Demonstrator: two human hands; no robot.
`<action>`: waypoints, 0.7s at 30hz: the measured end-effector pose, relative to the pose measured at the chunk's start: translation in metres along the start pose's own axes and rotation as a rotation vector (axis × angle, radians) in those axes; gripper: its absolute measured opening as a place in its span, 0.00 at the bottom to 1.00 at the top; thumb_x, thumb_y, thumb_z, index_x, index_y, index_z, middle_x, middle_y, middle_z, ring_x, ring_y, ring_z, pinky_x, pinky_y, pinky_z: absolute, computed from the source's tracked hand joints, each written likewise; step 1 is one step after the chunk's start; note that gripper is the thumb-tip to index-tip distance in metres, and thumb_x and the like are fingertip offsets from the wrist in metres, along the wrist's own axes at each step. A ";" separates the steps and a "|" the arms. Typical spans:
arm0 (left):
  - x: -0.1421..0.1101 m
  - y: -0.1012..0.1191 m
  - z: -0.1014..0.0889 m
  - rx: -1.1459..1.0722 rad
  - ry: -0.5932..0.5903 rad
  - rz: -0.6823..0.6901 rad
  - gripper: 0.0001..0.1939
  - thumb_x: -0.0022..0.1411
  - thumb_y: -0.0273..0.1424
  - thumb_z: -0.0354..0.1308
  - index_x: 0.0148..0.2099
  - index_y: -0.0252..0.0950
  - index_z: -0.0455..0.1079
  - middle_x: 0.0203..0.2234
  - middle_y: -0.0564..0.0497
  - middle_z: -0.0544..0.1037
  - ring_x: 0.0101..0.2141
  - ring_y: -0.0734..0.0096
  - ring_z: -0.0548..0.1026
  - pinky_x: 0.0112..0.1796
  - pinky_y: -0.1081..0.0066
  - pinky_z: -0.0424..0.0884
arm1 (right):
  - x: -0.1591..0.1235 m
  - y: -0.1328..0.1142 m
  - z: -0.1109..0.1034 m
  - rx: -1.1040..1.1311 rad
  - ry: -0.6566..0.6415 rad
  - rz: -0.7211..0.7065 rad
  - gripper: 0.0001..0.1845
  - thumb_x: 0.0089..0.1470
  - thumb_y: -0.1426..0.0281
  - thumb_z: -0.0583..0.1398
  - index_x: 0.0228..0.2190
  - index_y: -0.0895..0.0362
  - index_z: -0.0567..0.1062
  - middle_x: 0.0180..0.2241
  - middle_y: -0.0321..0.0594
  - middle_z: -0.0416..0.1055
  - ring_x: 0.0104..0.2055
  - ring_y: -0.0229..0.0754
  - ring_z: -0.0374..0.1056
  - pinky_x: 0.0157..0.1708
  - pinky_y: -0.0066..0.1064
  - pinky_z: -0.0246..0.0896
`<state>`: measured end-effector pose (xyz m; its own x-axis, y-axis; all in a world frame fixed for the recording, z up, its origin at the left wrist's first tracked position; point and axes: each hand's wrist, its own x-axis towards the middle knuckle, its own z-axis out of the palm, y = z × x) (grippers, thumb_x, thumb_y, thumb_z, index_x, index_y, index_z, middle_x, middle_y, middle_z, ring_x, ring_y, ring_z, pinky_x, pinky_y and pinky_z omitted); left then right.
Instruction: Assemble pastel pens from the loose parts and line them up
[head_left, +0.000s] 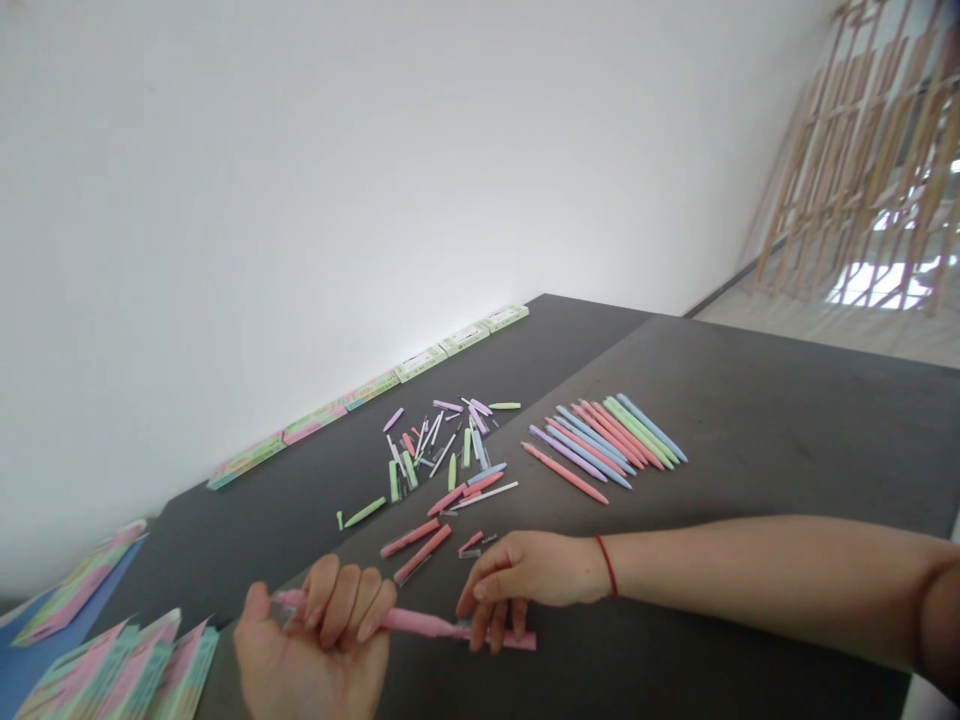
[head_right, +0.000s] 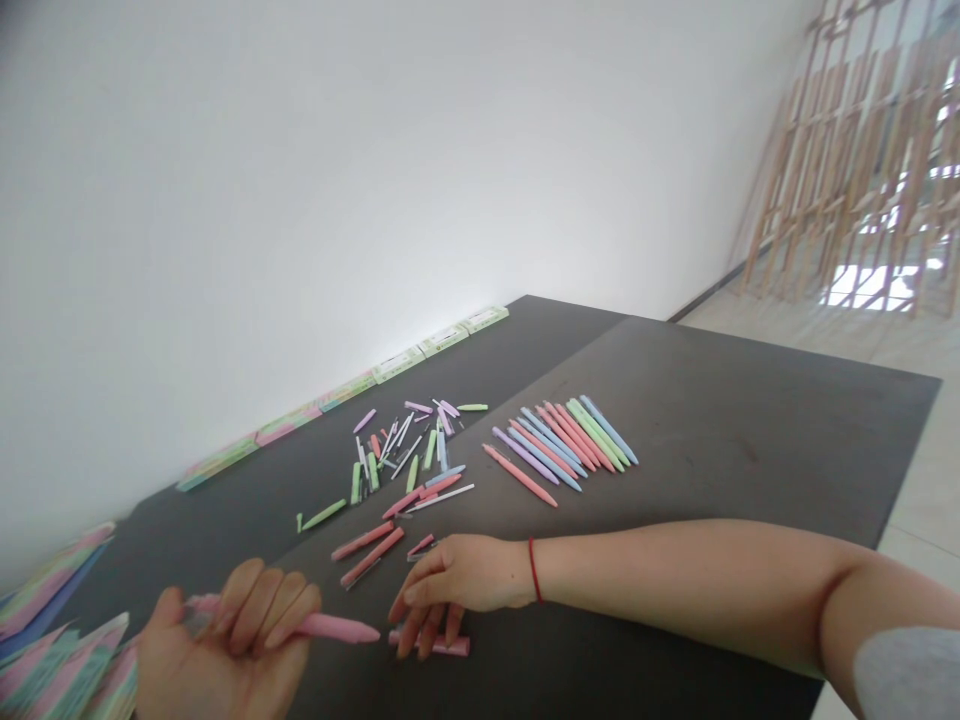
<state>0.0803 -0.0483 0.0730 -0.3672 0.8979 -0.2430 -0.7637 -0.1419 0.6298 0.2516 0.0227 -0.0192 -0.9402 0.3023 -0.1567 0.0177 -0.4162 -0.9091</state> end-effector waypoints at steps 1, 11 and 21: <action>0.000 0.001 -0.001 0.005 -0.010 0.002 0.24 0.62 0.42 0.42 0.17 0.39 0.50 0.13 0.61 0.40 0.14 0.78 0.43 0.13 0.75 0.53 | 0.000 0.000 0.000 -0.016 0.003 0.002 0.21 0.48 0.55 0.58 0.34 0.61 0.70 0.31 0.43 0.72 0.27 0.36 0.69 0.22 0.23 0.58; -0.003 -0.051 -0.013 0.114 -0.228 -0.038 0.16 0.61 0.37 0.47 0.23 0.37 0.58 0.19 0.56 0.60 0.22 0.74 0.62 0.30 0.68 0.67 | -0.027 -0.022 0.022 -1.088 0.278 -0.272 0.20 0.51 0.53 0.58 0.28 0.59 0.70 0.25 0.33 0.64 0.24 0.32 0.54 0.23 0.24 0.45; 0.039 -0.047 -0.051 0.634 -0.085 0.684 0.16 0.57 0.45 0.52 0.39 0.38 0.66 0.34 0.51 0.70 0.38 0.66 0.68 0.42 0.66 0.64 | -0.040 -0.050 0.002 -1.568 0.632 -0.034 0.23 0.61 0.62 0.46 0.26 0.60 0.74 0.23 0.40 0.70 0.23 0.35 0.62 0.23 0.28 0.41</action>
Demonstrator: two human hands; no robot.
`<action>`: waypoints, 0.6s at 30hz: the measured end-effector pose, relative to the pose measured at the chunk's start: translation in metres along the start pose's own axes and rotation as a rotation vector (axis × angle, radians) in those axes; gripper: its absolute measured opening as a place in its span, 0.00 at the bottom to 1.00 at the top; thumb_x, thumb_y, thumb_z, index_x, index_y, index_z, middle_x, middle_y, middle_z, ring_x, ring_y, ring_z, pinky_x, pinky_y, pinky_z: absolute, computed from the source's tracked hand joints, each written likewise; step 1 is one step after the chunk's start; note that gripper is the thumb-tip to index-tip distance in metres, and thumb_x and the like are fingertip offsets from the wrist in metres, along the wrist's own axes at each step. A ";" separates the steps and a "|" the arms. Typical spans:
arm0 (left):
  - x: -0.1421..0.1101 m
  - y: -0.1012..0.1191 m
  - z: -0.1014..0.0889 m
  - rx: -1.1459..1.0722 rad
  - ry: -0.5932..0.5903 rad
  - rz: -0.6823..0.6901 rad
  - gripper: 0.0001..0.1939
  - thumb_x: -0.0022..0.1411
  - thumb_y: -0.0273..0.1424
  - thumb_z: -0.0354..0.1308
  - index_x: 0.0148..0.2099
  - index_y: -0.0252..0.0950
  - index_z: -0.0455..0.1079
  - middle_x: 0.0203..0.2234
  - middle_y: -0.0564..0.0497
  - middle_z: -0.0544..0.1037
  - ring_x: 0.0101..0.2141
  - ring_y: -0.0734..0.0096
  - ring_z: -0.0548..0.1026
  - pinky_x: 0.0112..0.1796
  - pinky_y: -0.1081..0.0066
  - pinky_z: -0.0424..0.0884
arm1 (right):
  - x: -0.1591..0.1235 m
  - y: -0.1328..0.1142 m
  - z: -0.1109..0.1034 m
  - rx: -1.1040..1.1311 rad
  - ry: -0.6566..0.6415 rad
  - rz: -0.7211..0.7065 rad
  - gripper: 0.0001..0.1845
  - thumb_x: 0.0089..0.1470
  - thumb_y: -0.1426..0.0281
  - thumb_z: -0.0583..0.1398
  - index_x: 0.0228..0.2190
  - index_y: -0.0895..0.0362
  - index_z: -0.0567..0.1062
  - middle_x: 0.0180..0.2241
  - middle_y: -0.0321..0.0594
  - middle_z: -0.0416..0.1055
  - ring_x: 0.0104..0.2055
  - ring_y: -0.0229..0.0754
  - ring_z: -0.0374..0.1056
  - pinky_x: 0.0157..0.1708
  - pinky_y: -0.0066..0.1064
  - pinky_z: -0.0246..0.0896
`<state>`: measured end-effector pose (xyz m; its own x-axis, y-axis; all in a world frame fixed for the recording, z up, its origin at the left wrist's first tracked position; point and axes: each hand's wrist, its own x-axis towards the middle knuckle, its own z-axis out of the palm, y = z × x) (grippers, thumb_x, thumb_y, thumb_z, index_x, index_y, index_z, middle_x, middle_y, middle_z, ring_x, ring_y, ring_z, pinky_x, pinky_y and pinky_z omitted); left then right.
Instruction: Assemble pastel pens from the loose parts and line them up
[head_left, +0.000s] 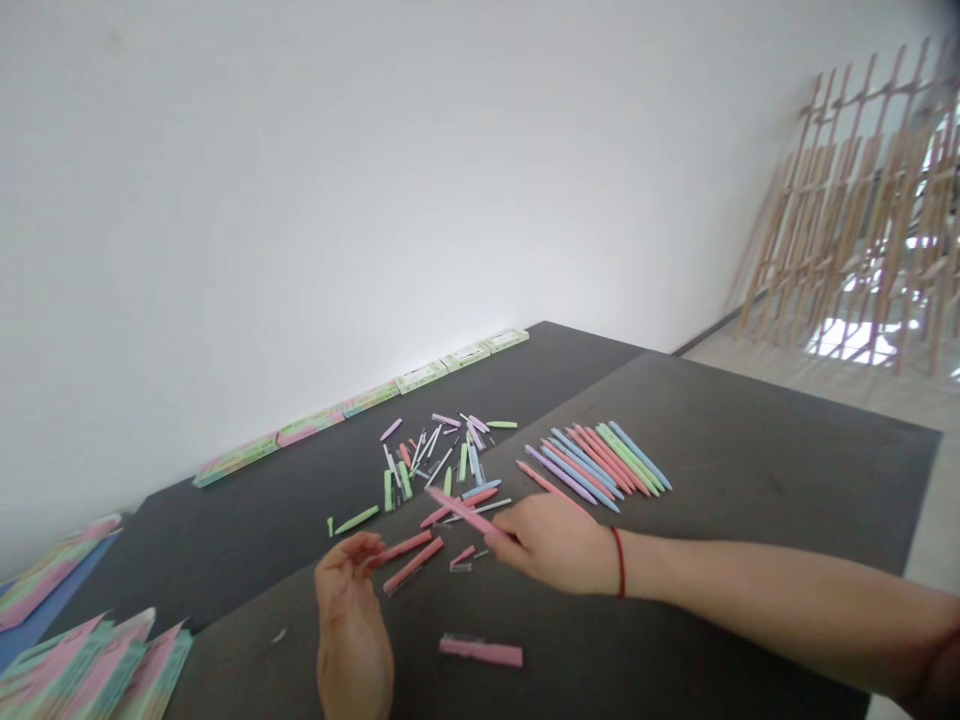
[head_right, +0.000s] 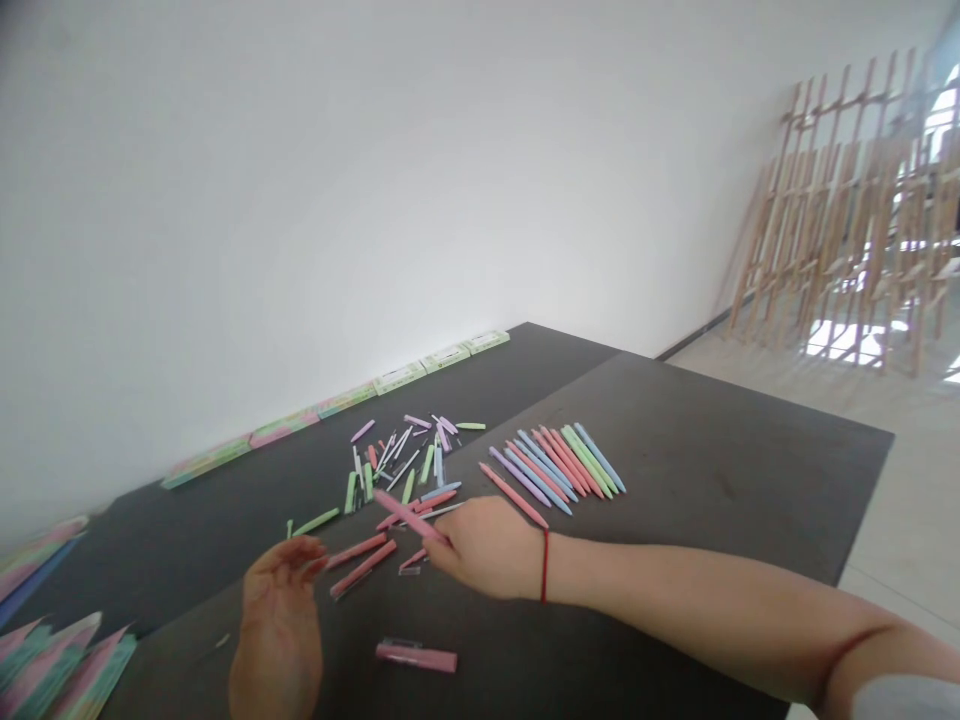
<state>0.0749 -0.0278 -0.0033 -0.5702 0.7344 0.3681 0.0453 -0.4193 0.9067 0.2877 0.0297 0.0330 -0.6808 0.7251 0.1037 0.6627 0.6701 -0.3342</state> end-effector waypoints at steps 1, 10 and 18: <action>0.005 -0.004 -0.005 0.028 0.025 0.044 0.16 0.58 0.46 0.51 0.38 0.38 0.66 0.32 0.53 0.69 0.37 0.68 0.68 0.42 0.67 0.63 | 0.000 0.006 -0.005 -0.079 0.013 0.051 0.24 0.62 0.62 0.45 0.26 0.60 0.74 0.22 0.41 0.71 0.23 0.36 0.63 0.23 0.28 0.41; 0.004 -0.020 -0.019 0.344 -0.151 0.221 0.17 0.65 0.42 0.40 0.41 0.38 0.65 0.35 0.51 0.67 0.38 0.65 0.66 0.43 0.66 0.62 | -0.020 0.037 0.004 -0.478 -0.096 0.272 0.21 0.59 0.67 0.48 0.27 0.64 0.76 0.26 0.52 0.74 0.27 0.45 0.71 0.24 0.30 0.53; 0.005 -0.010 -0.017 0.437 -0.248 0.288 0.16 0.66 0.41 0.39 0.35 0.39 0.63 0.28 0.53 0.65 0.33 0.66 0.65 0.37 0.68 0.61 | -0.016 0.035 0.000 -0.517 -0.068 0.359 0.15 0.57 0.66 0.53 0.32 0.64 0.75 0.27 0.53 0.74 0.32 0.50 0.73 0.26 0.32 0.59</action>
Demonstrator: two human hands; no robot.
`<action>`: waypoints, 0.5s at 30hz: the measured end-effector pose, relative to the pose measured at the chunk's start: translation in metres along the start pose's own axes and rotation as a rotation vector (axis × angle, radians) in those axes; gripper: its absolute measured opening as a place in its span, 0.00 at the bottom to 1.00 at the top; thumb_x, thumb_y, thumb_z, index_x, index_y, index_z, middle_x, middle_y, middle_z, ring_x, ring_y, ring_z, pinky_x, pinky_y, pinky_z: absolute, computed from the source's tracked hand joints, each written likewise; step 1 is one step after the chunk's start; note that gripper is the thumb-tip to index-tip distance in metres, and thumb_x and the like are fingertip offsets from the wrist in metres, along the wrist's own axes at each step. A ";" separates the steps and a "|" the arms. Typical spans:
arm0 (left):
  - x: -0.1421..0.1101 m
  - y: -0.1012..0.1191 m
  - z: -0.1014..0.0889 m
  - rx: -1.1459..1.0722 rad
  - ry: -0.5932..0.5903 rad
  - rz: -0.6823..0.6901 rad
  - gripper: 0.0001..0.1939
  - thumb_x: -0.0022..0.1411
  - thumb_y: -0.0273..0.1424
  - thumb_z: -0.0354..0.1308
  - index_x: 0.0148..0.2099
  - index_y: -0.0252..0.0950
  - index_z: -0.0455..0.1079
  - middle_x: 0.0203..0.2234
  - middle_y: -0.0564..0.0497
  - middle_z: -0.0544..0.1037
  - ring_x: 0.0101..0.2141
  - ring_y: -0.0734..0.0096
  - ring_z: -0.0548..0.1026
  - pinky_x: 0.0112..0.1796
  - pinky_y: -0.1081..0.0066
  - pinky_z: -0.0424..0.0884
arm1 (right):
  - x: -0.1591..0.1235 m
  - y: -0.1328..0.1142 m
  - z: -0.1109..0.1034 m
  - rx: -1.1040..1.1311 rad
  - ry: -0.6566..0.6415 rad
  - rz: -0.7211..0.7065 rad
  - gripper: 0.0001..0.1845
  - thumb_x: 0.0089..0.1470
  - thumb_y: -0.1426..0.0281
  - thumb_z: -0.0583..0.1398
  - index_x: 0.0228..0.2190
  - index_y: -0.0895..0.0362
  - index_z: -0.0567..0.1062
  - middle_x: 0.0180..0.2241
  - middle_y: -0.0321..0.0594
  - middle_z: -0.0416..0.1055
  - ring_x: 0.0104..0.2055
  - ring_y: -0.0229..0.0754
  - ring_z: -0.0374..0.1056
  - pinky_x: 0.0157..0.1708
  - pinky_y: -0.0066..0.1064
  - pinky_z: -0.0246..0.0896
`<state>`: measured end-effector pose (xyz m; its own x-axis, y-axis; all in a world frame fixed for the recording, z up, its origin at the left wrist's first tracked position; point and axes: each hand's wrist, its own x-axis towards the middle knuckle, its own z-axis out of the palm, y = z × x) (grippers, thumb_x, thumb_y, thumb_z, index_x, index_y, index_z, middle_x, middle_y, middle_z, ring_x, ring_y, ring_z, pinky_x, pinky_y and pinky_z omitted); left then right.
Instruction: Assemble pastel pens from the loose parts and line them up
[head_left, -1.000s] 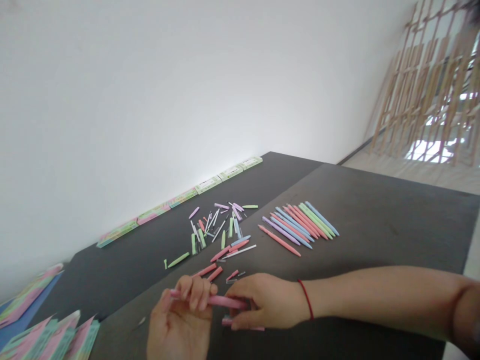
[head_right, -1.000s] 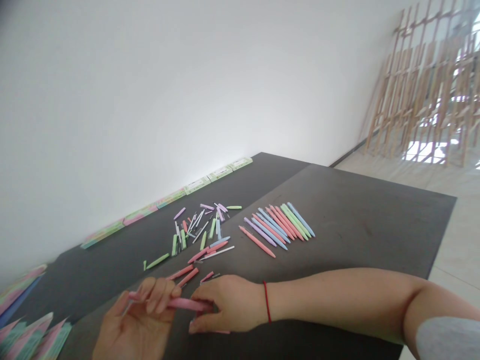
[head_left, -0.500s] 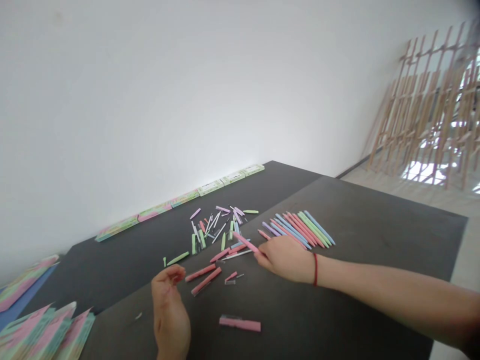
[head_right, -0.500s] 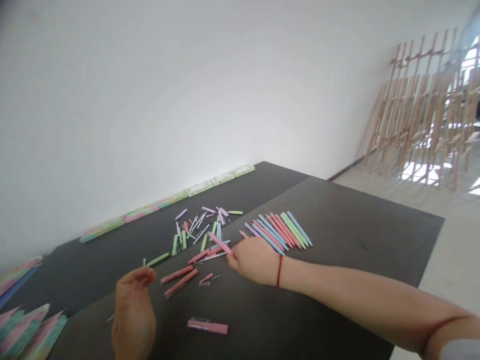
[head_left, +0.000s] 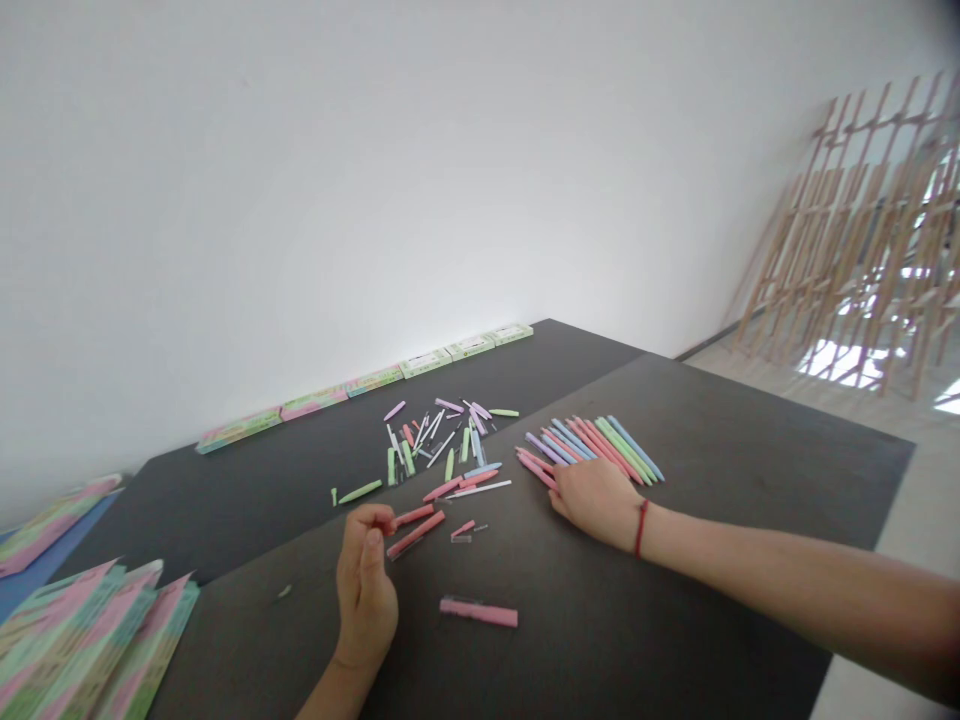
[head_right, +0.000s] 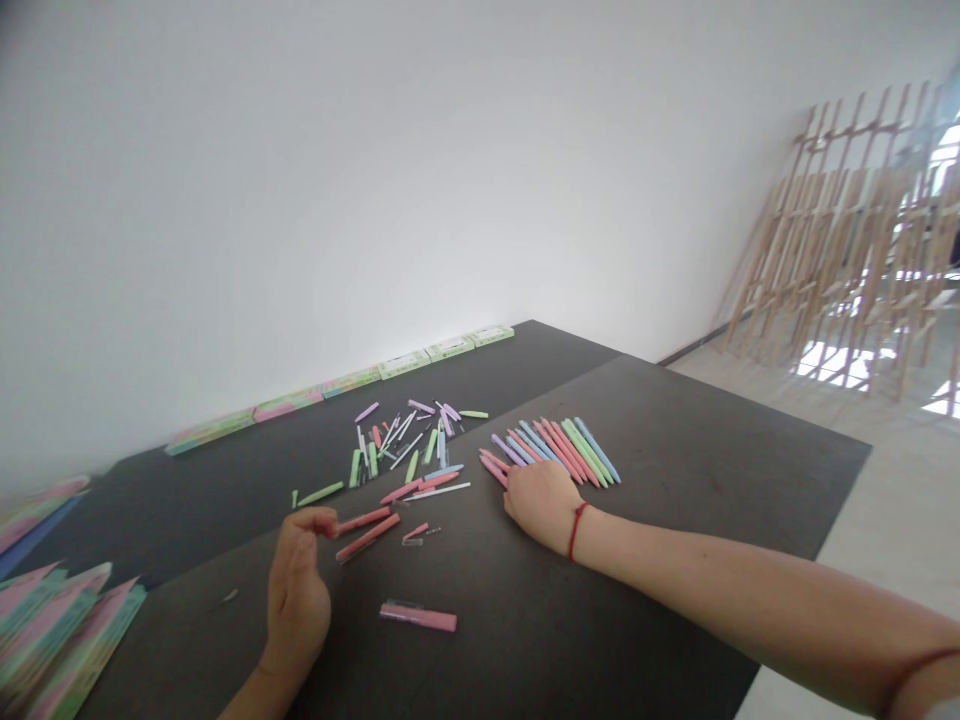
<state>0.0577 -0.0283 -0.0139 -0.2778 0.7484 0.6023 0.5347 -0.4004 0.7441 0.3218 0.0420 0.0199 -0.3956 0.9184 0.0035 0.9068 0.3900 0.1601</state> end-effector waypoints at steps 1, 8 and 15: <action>0.000 0.001 0.000 0.002 -0.008 0.007 0.16 0.66 0.40 0.39 0.34 0.39 0.63 0.28 0.53 0.64 0.32 0.67 0.65 0.36 0.68 0.61 | 0.001 -0.002 0.000 -0.003 0.010 0.002 0.15 0.56 0.66 0.54 0.35 0.64 0.74 0.28 0.53 0.74 0.32 0.50 0.72 0.27 0.32 0.59; -0.002 0.004 0.002 -0.021 -0.068 0.028 0.16 0.67 0.37 0.38 0.33 0.39 0.63 0.26 0.54 0.64 0.30 0.68 0.65 0.33 0.69 0.62 | 0.012 -0.011 0.015 -0.030 0.073 -0.056 0.18 0.62 0.74 0.44 0.48 0.63 0.67 0.37 0.54 0.73 0.36 0.46 0.72 0.31 0.31 0.62; -0.001 0.009 0.004 -0.034 -0.106 0.022 0.16 0.67 0.37 0.39 0.31 0.39 0.63 0.25 0.54 0.64 0.28 0.69 0.65 0.30 0.70 0.62 | 0.031 0.003 0.027 -0.029 0.086 -0.088 0.22 0.63 0.76 0.41 0.49 0.66 0.68 0.46 0.59 0.70 0.45 0.47 0.69 0.42 0.35 0.62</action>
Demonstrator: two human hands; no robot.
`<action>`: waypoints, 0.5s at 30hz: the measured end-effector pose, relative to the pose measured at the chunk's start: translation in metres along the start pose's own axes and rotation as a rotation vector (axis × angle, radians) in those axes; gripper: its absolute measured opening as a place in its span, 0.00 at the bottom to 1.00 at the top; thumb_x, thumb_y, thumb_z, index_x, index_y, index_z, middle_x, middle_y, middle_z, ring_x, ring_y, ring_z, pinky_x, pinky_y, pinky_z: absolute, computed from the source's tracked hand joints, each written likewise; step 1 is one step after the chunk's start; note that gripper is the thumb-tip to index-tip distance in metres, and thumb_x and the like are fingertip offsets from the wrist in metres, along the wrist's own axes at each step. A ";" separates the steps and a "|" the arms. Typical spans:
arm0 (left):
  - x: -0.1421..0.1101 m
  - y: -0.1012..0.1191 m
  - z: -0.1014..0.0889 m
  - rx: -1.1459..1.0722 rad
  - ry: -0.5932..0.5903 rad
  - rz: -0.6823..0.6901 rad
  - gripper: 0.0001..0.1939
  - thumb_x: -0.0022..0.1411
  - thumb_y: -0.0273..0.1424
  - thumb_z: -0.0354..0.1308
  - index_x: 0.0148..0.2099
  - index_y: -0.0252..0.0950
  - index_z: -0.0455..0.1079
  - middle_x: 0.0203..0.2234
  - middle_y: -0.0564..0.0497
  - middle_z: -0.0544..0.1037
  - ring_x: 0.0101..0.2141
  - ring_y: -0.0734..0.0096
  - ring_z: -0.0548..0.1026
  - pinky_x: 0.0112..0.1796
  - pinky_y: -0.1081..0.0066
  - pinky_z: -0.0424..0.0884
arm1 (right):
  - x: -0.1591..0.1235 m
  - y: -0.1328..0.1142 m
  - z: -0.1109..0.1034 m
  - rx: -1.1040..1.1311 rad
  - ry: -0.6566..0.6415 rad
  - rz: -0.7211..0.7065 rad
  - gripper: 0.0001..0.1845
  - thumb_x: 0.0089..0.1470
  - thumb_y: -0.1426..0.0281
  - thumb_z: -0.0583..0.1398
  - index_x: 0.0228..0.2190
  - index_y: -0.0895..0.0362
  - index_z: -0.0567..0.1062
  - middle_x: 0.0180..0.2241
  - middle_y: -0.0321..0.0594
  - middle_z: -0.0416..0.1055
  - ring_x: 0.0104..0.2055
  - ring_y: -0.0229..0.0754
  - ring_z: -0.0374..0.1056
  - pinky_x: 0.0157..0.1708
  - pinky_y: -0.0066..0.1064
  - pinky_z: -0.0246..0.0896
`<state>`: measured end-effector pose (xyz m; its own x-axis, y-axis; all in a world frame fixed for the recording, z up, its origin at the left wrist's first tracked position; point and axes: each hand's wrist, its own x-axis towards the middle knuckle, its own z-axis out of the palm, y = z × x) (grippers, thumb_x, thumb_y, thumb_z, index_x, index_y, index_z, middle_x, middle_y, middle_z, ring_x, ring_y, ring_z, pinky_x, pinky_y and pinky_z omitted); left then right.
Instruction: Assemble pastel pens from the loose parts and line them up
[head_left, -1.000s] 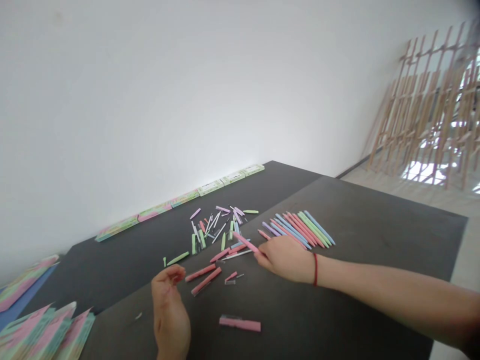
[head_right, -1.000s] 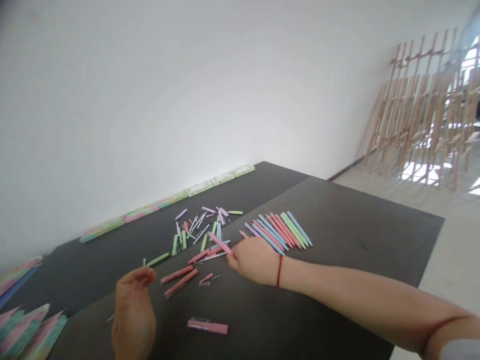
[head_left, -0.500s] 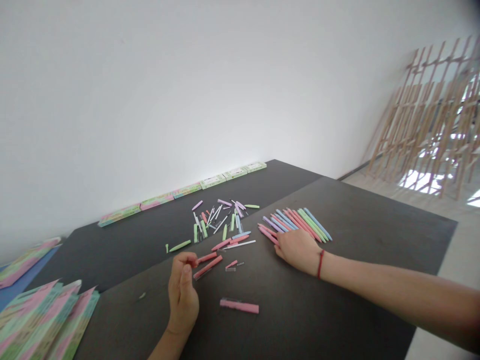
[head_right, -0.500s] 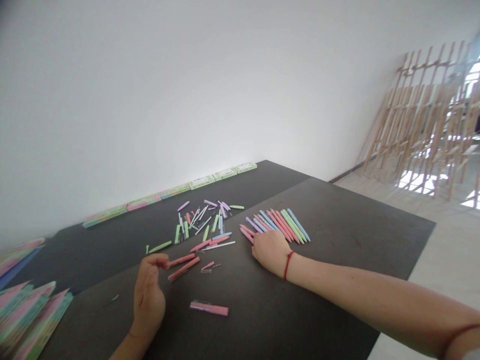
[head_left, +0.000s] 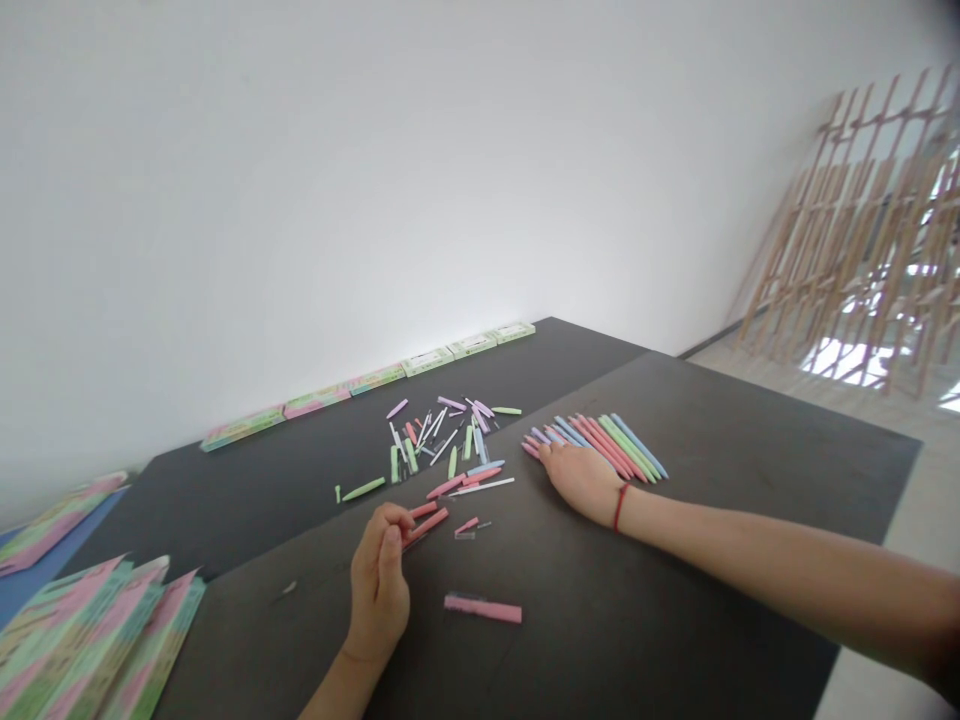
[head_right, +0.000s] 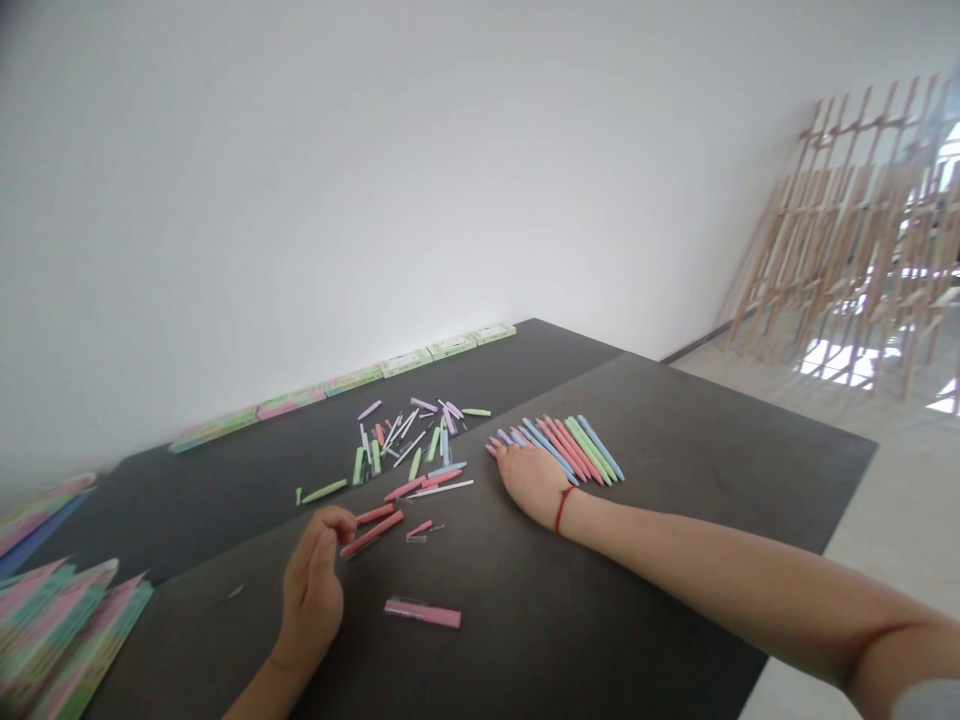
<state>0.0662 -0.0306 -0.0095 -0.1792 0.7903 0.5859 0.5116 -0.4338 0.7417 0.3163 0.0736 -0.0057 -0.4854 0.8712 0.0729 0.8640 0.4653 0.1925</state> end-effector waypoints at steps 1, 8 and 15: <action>0.000 0.001 0.000 0.002 0.002 -0.007 0.16 0.66 0.37 0.39 0.30 0.39 0.63 0.25 0.54 0.64 0.28 0.68 0.65 0.30 0.69 0.62 | 0.001 0.001 0.001 0.001 0.005 -0.005 0.22 0.62 0.76 0.41 0.51 0.66 0.66 0.48 0.59 0.69 0.48 0.47 0.68 0.45 0.36 0.61; 0.006 -0.015 -0.009 0.041 0.121 -0.116 0.16 0.67 0.34 0.36 0.28 0.39 0.59 0.23 0.55 0.61 0.26 0.69 0.62 0.30 0.70 0.58 | 0.003 -0.013 -0.012 0.069 0.035 -0.028 0.18 0.59 0.79 0.44 0.47 0.64 0.67 0.46 0.56 0.69 0.45 0.46 0.69 0.41 0.33 0.62; 0.002 -0.016 -0.011 0.036 0.077 -0.117 0.17 0.67 0.33 0.36 0.25 0.40 0.55 0.20 0.56 0.59 0.23 0.70 0.60 0.27 0.71 0.59 | 0.020 -0.059 -0.032 0.238 0.012 -0.306 0.10 0.59 0.73 0.49 0.40 0.60 0.68 0.37 0.46 0.71 0.38 0.42 0.70 0.34 0.28 0.60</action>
<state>0.0483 -0.0264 -0.0166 -0.3022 0.7985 0.5207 0.5129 -0.3243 0.7949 0.2516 0.0589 0.0162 -0.7261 0.6850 0.0592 0.6849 0.7282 -0.0248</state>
